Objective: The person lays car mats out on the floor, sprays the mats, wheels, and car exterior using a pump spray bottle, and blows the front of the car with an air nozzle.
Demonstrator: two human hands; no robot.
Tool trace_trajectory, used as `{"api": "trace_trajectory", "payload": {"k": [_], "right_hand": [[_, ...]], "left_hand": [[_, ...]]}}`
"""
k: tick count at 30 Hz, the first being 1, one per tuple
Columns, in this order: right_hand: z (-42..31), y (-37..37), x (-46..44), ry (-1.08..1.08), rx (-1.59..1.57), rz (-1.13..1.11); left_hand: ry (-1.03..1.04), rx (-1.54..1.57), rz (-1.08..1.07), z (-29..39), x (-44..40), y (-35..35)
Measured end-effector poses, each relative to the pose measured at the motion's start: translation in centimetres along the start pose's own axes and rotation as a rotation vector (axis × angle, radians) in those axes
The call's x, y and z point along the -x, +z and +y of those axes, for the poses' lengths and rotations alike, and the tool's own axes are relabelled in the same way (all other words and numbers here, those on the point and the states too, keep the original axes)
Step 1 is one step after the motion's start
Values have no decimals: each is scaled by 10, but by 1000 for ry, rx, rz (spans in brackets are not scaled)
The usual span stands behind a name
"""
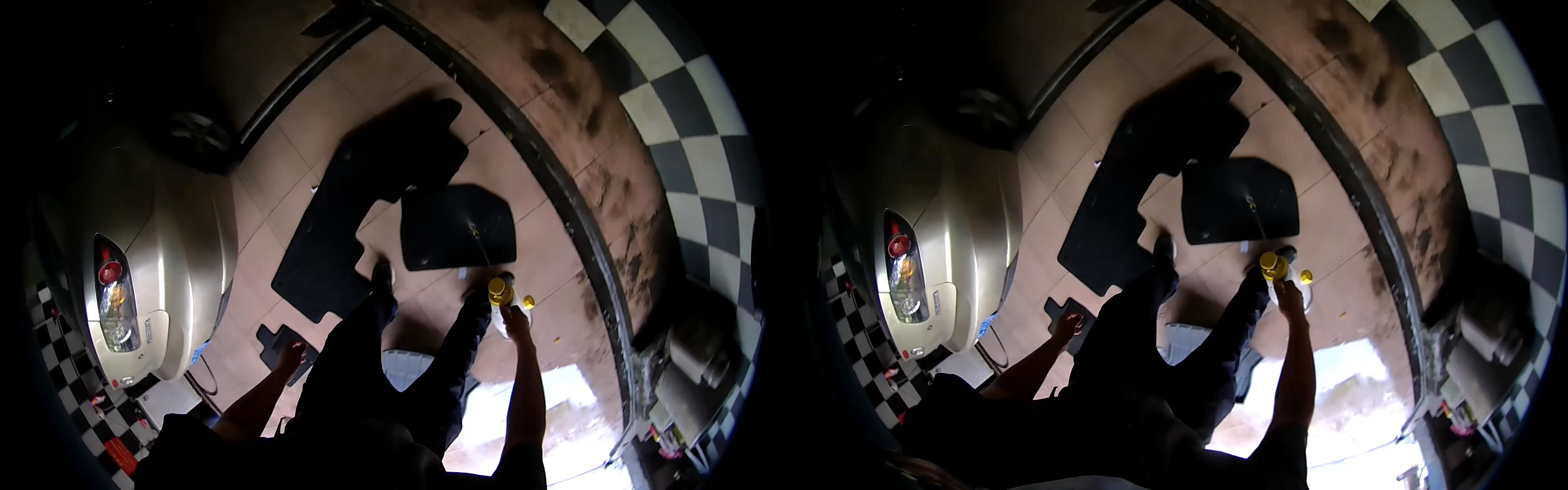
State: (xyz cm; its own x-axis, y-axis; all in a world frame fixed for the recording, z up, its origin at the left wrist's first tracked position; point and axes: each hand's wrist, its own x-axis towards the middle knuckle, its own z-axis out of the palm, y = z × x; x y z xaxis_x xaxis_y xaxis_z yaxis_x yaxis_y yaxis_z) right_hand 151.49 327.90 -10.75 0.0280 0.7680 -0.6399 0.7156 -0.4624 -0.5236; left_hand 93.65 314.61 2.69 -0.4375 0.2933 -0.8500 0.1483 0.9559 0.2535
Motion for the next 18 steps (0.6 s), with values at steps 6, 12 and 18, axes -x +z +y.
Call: {"api": "trace_trajectory", "payload": {"k": [6,12,18], "right_hand": [[-24,-100,-79,-30,-65,-142],[-62,-194,-108,-159,-44,-100],[-91,-265,-165,6,-338,-160]], "left_hand": [[134,-94,66,38,33,112],[354,-138,-13,114,77,207],[50,120,40,107,84,249]]}}
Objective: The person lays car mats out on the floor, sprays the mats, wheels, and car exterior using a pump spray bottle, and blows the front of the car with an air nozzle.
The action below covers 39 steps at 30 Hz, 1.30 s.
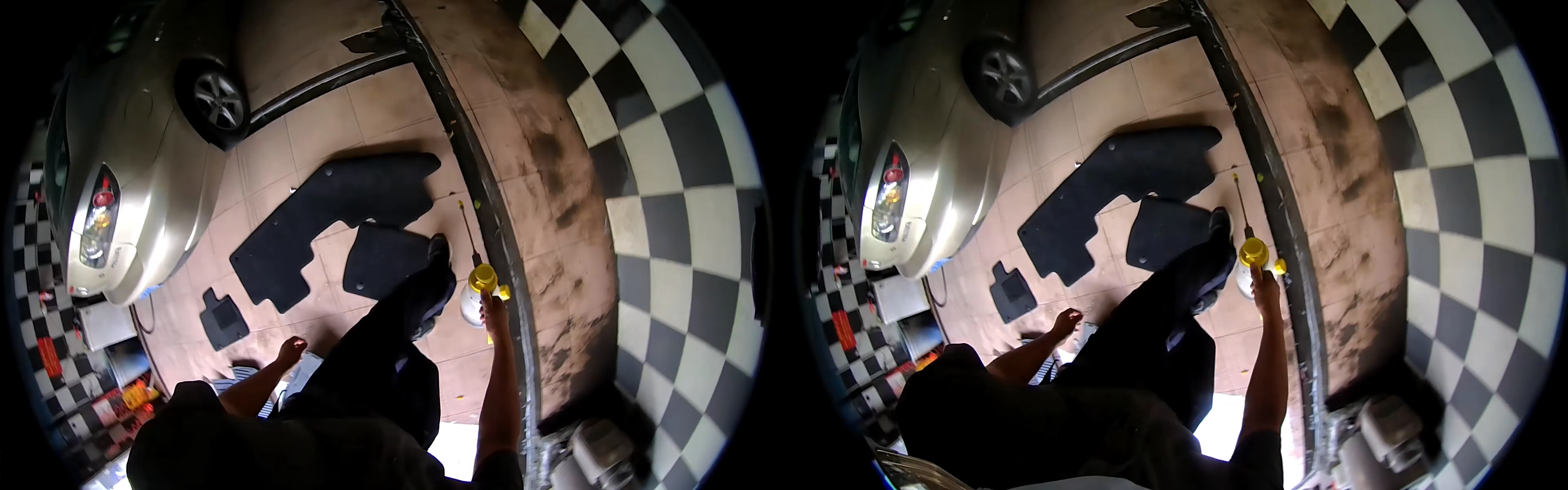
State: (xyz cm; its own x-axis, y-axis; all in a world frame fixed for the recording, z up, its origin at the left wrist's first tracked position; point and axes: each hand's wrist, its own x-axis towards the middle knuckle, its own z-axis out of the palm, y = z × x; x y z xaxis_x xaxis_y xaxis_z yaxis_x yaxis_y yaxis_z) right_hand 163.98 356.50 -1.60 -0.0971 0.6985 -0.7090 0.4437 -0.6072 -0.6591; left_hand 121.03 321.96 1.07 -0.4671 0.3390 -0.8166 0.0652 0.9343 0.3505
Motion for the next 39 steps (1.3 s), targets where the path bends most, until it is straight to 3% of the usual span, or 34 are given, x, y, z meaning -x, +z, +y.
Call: {"api": "trace_trajectory", "payload": {"k": [1,3,6,7,9,11,12,13,14,16,17,19,21,24,25,27,32,34,38,39], "right_hand": [[-11,-14,-11,37,-79,-66],[-31,-36,-23,54,-70,-10],[-45,-65,-46,159,-241,64],[-56,-76,-54,204,-303,72],[-60,-112,-81,205,-380,-23],[-96,-131,-106,242,-310,97],[-112,-144,-120,268,-277,79],[-128,-156,-129,295,-251,67],[-139,-166,-140,307,-269,33],[-168,-174,-158,315,-161,95],[-172,-183,-170,286,-217,22],[-185,-202,-192,204,-9,26],[-196,-226,-216,193,82,-28],[-221,-250,-257,196,100,-53],[-232,-256,-273,271,45,-55],[-253,-258,-307,235,75,-50],[-275,-271,-413,310,103,-112],[-284,-266,-446,214,200,-127],[-306,-270,-495,142,457,-216],[-316,-266,-500,9,641,-250]], "left_hand": [[-118,105,15,9,4,9],[-180,179,40,18,-1,29],[-445,440,62,54,-15,72],[-446,643,-71,52,-35,86],[-451,860,-106,75,-67,122],[-364,598,104,171,-82,148],[-248,496,-50,170,-117,164],[106,275,154,183,-138,190],[193,80,223,270,-126,175],[199,-31,177,329,-161,192],[175,-104,153,367,-176,196],[74,3,47,441,-198,201],[104,53,138,482,-233,225],[80,-53,-24,501,-308,285],[-188,522,-78,516,-317,296],[-466,1119,-111,535,-335,308],[-661,1569,46,525,-419,357],[-732,1711,77,523,-453,365],[-644,1869,279,510,-532,384],[-572,1963,347,518,-542,379]]}}
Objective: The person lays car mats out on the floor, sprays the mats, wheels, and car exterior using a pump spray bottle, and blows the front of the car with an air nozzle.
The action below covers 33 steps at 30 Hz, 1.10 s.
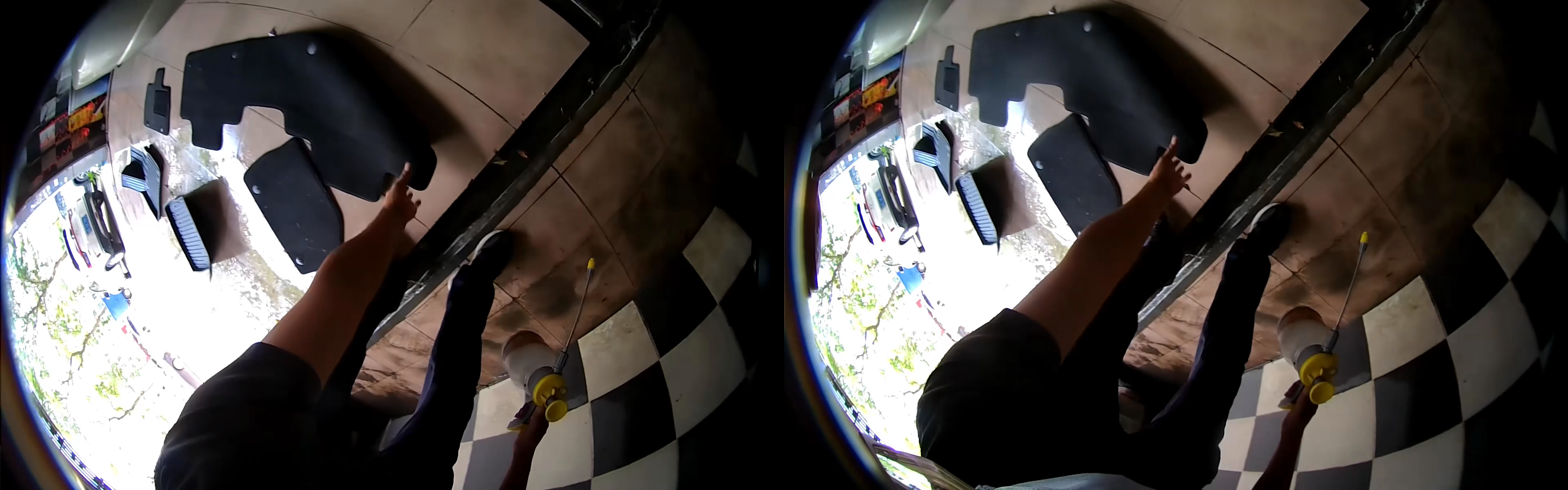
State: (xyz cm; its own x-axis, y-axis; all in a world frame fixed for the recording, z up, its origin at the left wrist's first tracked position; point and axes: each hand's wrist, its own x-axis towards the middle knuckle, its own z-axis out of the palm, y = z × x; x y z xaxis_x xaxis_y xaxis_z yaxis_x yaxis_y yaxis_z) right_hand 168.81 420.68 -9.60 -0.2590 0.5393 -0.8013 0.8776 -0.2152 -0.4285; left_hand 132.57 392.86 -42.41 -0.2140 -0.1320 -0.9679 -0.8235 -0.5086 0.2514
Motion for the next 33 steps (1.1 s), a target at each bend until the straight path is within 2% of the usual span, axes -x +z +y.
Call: {"api": "trace_trajectory", "payload": {"k": [1,2,4,6,8,10,12,14,15,16,18,20,22,24,25,27,28,30,31,32,33], "right_hand": [[-5,-3,-5,-114,198,5],[-3,-7,-10,-115,217,3],[-3,-18,-20,-12,133,-40],[-24,-16,-22,-1,230,-21],[-49,-10,-19,-69,306,-129],[-59,-4,-19,-47,317,-122],[-63,-4,-18,-35,269,-238],[-67,4,-16,-57,267,-218],[-70,8,-15,-68,256,-190],[-71,11,-16,-74,264,-190],[-73,18,-20,-29,272,-213],[-97,44,-18,-88,227,-148],[-103,53,-23,-96,261,-258],[-117,66,-23,-108,295,-298],[-121,70,-23,-106,347,-349],[-128,82,-24,-159,492,-398],[-141,90,-21,-171,495,-400],[-164,109,-13,-242,646,-393],[-166,115,-12,-273,681,-378],[-165,117,-16,-284,684,-380],[-165,118,-21,-294,759,-433]], "left_hand": [[15,53,-30,2,0,13],[31,110,-53,3,-5,17],[35,246,-30,-9,-50,-12],[67,383,-28,8,-30,-13],[59,580,-330,34,30,3],[104,686,-400,71,93,6],[151,963,-610,98,121,-11],[16,1191,-974,117,145,-20],[98,1098,-925,121,161,-18],[29,1061,-965,118,154,-22],[59,597,-520,92,135,-21],[-41,115,-332,55,103,-11],[-158,-765,-126,20,83,-17],[596,-1292,-142,-42,57,-59],[597,-1283,-140,-65,50,-70],[876,-1481,-342,-99,52,-81],[1049,-1595,-357,-75,116,-61],[541,-907,-361,-55,193,-38],[788,-1003,-425,-15,255,-22],[682,-833,-380,-30,265,-15],[691,-922,-455,-15,290,-3]]}}
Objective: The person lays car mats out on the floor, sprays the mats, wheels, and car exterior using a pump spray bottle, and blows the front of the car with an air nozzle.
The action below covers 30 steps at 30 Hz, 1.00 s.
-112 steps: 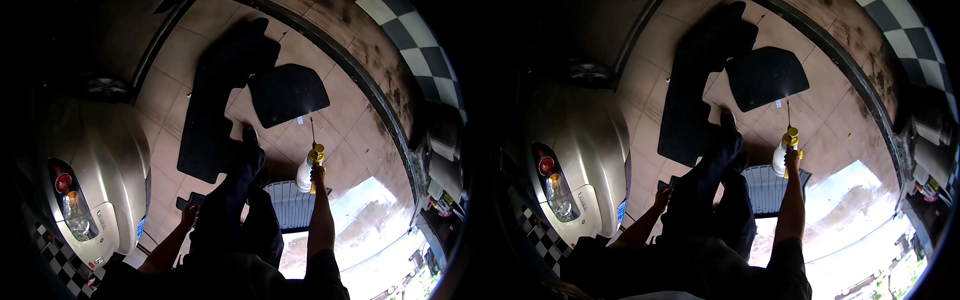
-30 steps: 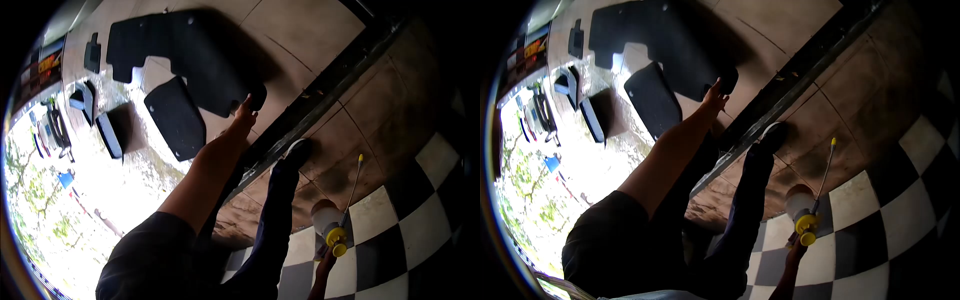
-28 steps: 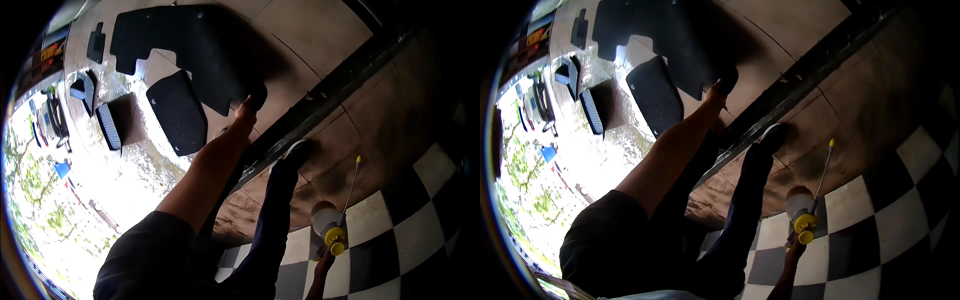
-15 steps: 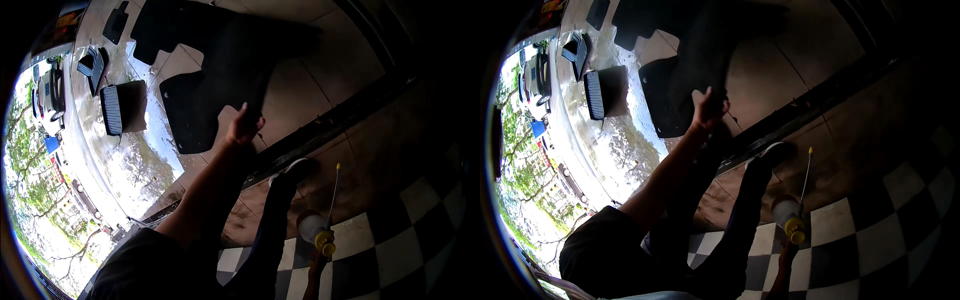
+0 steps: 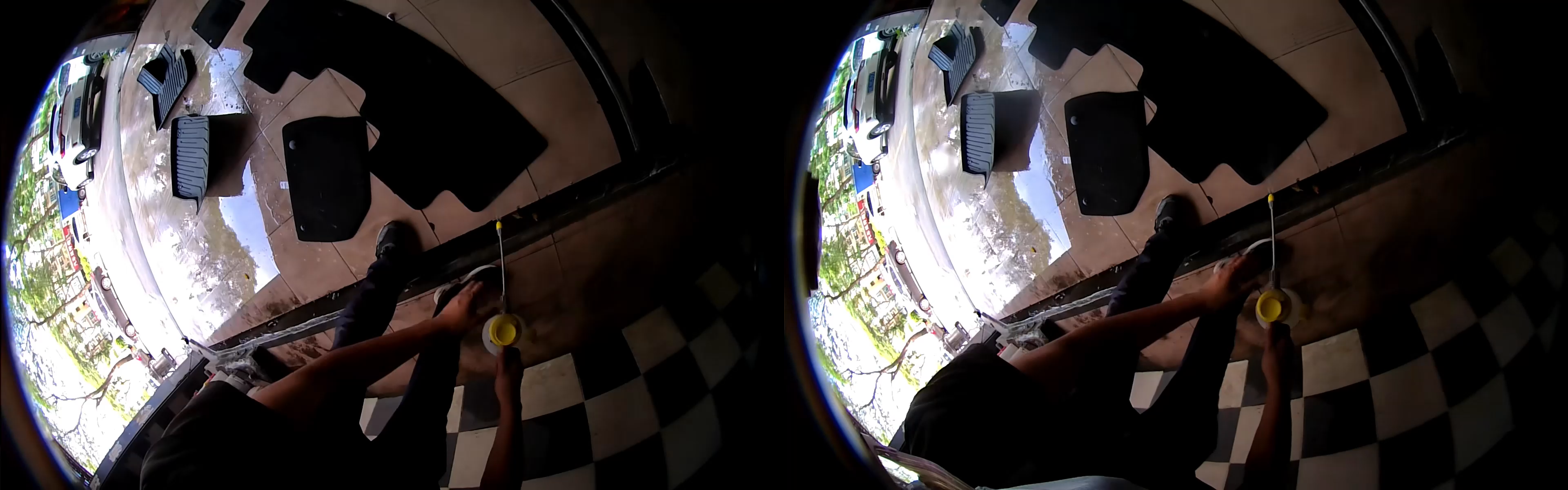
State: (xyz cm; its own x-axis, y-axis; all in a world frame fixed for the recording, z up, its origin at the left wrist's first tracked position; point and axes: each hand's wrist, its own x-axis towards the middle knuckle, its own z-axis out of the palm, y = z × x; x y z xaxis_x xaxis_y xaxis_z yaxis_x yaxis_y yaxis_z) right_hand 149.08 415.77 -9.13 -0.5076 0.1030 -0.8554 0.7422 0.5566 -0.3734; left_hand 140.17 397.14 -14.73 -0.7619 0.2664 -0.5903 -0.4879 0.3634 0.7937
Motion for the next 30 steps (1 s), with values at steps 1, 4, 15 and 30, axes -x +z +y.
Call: {"api": "trace_trajectory", "payload": {"k": [1,4,15,30], "right_hand": [[0,1,-4,-16,68,-58],[-13,8,10,-132,19,48],[-17,-6,24,-238,107,-50],[-56,-11,13,-339,146,-36]], "left_hand": [[38,-62,-87,31,5,-5],[33,-266,-305,62,5,11],[127,-184,-156,90,47,7],[97,-511,-28,172,74,-94]]}}
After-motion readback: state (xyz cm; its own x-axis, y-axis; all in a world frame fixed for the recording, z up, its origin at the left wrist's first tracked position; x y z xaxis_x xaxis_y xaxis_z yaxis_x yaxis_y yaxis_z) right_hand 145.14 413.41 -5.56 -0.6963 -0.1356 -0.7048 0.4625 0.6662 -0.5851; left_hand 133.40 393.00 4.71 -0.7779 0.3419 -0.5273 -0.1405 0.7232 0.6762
